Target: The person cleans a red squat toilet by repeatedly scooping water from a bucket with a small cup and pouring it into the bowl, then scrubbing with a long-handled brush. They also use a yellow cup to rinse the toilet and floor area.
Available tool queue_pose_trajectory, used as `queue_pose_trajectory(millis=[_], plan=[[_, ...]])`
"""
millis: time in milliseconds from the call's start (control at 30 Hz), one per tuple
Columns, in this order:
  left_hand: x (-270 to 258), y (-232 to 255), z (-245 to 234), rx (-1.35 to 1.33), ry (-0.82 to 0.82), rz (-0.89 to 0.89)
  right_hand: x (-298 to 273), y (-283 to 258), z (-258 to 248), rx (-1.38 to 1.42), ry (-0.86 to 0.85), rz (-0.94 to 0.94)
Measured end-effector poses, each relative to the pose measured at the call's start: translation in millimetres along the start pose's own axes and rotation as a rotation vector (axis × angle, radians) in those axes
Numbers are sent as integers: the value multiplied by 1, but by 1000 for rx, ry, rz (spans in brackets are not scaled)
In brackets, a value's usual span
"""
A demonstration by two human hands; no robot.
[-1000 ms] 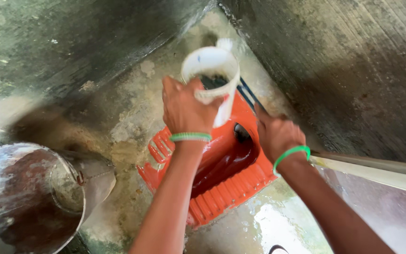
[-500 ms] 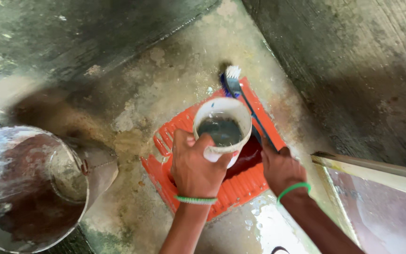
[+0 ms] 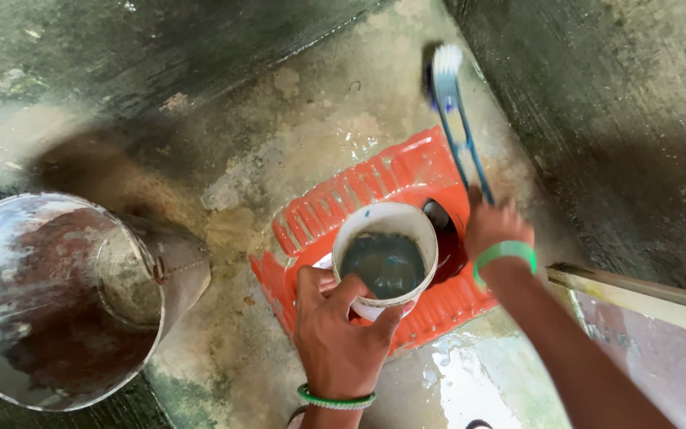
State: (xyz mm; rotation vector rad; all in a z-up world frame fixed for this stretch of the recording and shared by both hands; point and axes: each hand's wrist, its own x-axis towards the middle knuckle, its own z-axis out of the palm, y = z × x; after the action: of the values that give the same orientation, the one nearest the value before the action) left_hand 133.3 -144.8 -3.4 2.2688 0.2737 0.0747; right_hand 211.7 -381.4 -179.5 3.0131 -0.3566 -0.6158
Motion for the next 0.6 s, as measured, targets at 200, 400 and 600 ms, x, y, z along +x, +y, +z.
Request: queue_pose_trajectory(millis=[200, 400, 600], plan=[[-6, -10, -7, 13, -5, -4, -130, -6, 33, -21, -307, 35], [-2, -12, -5, 159, -30, 11, -71, -8, 23, 10, -147, 11], [5, -1, -10, 231, -79, 31, -124, -3, 24, 56, -196, 36]])
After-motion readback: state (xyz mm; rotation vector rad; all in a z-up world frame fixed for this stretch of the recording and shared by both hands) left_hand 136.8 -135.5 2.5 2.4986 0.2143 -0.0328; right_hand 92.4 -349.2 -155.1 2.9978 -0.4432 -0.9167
